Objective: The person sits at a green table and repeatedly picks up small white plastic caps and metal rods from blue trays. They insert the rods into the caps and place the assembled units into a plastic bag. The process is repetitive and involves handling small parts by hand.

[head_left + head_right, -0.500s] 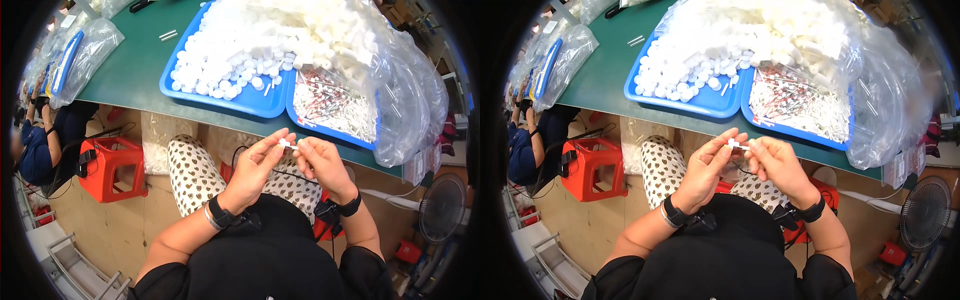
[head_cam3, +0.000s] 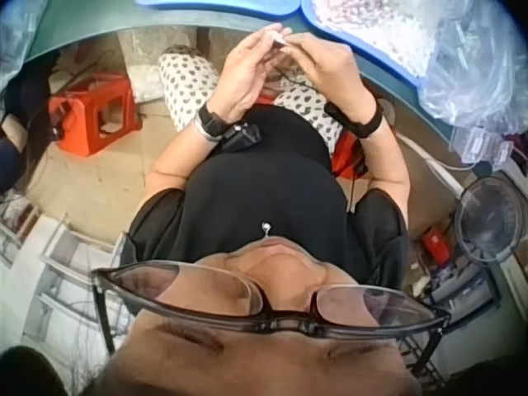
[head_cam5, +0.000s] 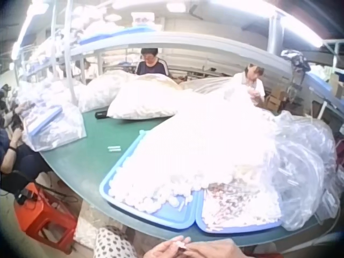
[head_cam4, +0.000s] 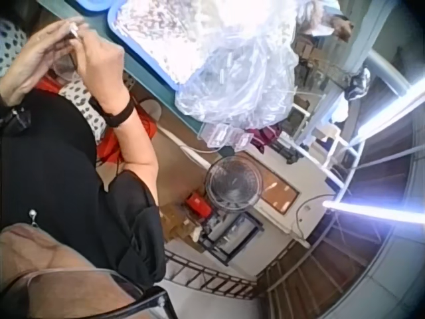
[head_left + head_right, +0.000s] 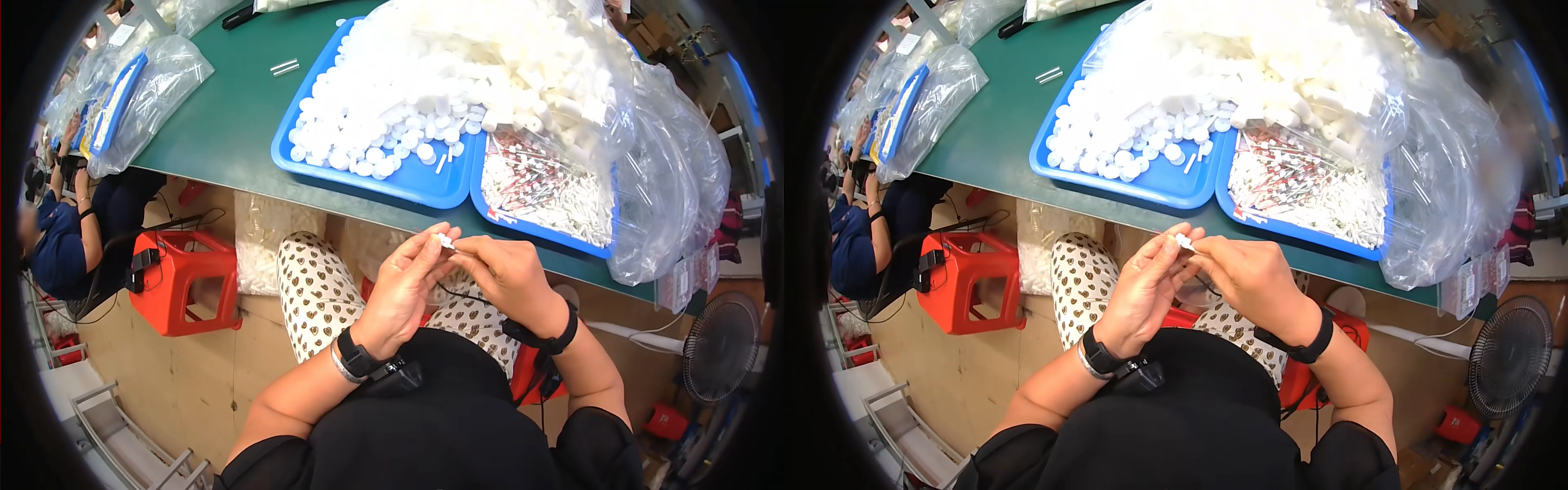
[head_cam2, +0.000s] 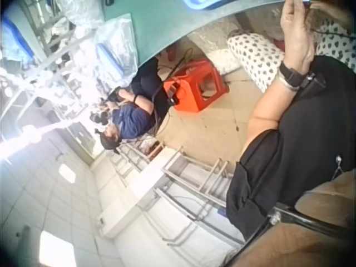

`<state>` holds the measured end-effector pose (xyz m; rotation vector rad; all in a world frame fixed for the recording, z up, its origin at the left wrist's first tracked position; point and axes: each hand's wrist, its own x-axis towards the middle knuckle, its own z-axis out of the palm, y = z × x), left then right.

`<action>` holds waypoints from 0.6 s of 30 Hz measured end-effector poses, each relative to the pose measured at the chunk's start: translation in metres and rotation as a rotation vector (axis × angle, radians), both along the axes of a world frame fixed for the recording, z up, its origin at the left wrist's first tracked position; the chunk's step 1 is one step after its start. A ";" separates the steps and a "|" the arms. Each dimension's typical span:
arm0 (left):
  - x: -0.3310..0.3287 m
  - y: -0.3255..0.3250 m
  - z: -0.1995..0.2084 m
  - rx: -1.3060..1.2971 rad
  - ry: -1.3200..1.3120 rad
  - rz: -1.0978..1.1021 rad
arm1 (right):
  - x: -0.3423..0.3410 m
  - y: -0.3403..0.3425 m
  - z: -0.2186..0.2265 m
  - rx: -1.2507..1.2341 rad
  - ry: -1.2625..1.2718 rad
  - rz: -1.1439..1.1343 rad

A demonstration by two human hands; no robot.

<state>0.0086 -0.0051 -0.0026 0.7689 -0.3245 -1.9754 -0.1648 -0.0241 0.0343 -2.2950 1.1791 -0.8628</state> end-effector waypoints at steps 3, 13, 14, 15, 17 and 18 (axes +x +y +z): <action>0.005 -0.003 0.001 -0.013 -0.016 0.010 | -0.002 -0.018 0.036 0.240 0.026 0.040; 0.000 0.002 0.004 0.070 0.036 -0.073 | -0.038 -0.123 0.039 -0.224 0.708 -0.368; 0.002 0.001 0.003 0.070 0.026 -0.066 | -0.044 -0.131 0.042 -0.249 0.756 -0.410; 0.004 0.001 0.002 0.070 0.017 -0.062 | -0.052 -0.137 0.046 -0.273 0.806 -0.454; 0.009 0.001 0.000 0.077 0.007 -0.050 | -0.071 -0.144 0.054 -0.305 0.850 -0.491; 0.011 0.001 -0.002 0.086 0.006 -0.045 | -0.084 -0.148 0.057 -0.322 0.872 -0.510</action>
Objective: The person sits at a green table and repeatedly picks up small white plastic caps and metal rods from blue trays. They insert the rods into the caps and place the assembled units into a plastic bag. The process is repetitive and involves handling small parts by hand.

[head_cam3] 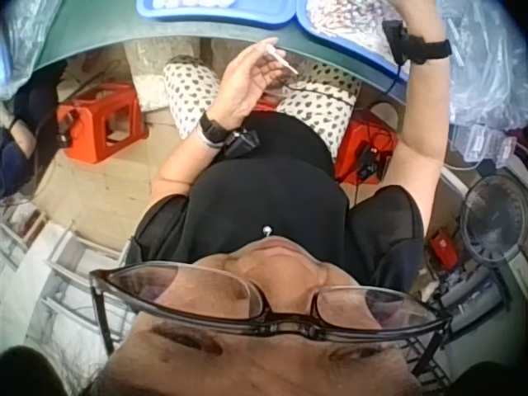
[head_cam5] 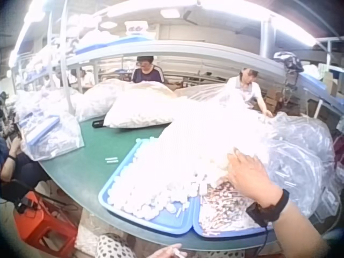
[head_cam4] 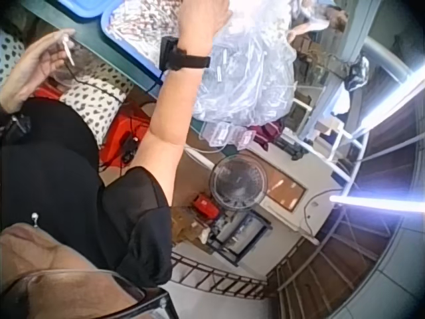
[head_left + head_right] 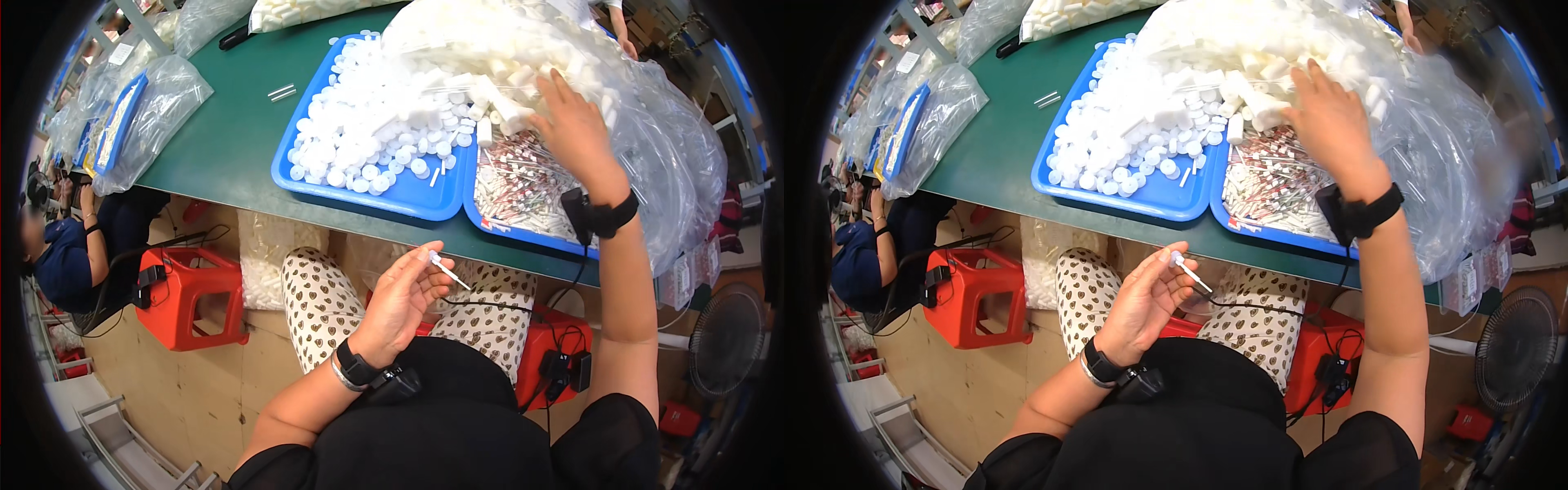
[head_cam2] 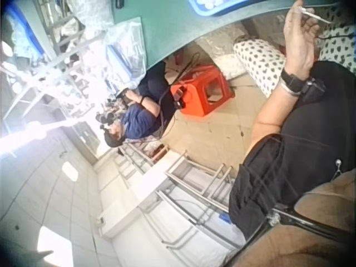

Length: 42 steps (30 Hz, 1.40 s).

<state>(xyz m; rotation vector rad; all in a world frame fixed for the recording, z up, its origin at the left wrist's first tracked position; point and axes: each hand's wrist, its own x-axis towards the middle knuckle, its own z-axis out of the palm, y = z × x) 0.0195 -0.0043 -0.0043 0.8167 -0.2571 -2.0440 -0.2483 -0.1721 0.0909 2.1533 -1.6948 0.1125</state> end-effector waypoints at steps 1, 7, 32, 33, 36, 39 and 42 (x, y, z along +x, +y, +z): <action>0.000 0.000 -0.001 0.007 0.006 -0.003 | -0.015 -0.003 0.000 0.008 -0.029 -0.028; -0.004 -0.001 -0.004 0.049 0.029 -0.033 | -0.065 -0.005 -0.013 0.014 -0.156 0.056; -0.005 -0.004 0.007 -0.157 0.040 -0.062 | 0.015 0.071 0.001 0.226 -0.722 0.028; -0.004 -0.004 0.011 -0.219 0.021 -0.052 | 0.027 0.090 0.001 0.324 -0.820 0.054; -0.007 -0.005 0.022 -0.343 -0.011 -0.053 | 0.049 0.136 -0.014 0.477 -0.918 0.288; -0.010 -0.005 0.020 -0.350 -0.039 -0.074 | 0.061 0.156 -0.026 0.518 -0.950 0.368; -0.014 -0.002 0.018 -0.281 -0.044 -0.092 | 0.062 0.165 -0.038 0.551 -1.113 0.248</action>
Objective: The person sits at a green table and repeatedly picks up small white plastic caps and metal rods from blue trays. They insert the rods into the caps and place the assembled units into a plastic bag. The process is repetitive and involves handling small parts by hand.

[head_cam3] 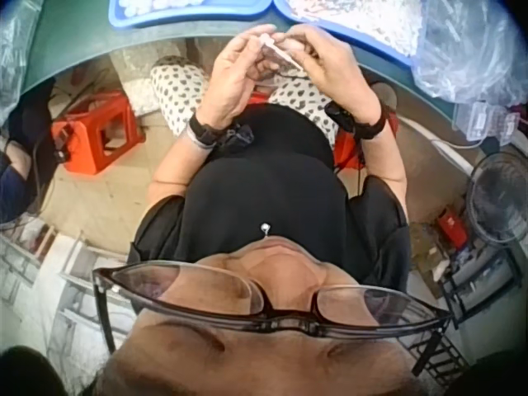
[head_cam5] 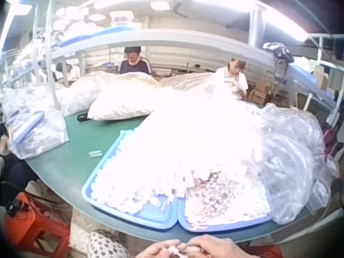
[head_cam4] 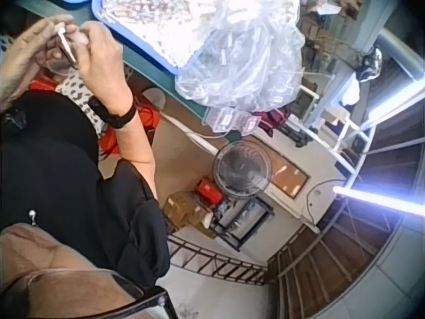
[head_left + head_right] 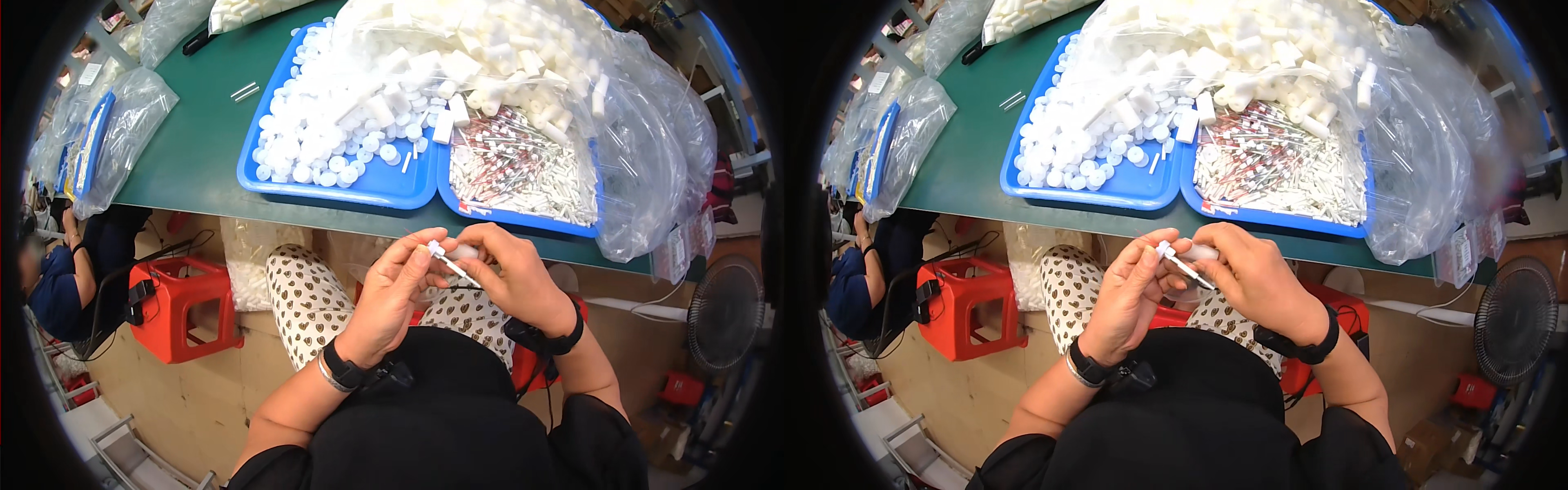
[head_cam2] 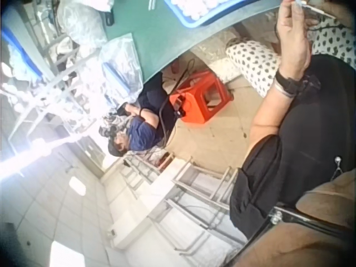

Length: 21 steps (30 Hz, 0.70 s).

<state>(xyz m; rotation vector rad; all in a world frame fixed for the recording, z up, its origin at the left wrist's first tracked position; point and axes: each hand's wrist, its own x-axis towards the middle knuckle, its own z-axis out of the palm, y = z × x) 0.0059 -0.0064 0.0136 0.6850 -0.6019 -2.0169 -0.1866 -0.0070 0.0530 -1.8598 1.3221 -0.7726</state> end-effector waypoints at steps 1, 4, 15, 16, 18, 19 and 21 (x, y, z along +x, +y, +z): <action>-0.002 0.002 0.000 0.030 -0.002 -0.001 | 0.001 0.002 -0.003 -0.009 -0.022 -0.026; -0.004 0.003 -0.007 0.044 0.048 -0.003 | -0.001 0.009 -0.014 -0.035 -0.047 -0.020; -0.006 0.004 -0.015 -0.151 -0.289 -0.004 | 0.000 0.016 -0.011 0.493 -0.576 -0.176; -0.005 0.003 -0.015 -0.097 -0.246 -0.034 | -0.003 0.015 -0.011 0.523 -0.547 -0.161; -0.005 0.004 -0.017 0.012 -0.155 -0.101 | -0.007 0.014 -0.006 0.651 -0.535 -0.149; -0.005 0.004 -0.016 0.059 -0.135 -0.133 | -0.010 0.013 -0.005 0.687 -0.561 -0.111; -0.003 0.004 -0.017 0.060 -0.091 -0.160 | -0.012 0.014 -0.006 0.728 -0.607 -0.057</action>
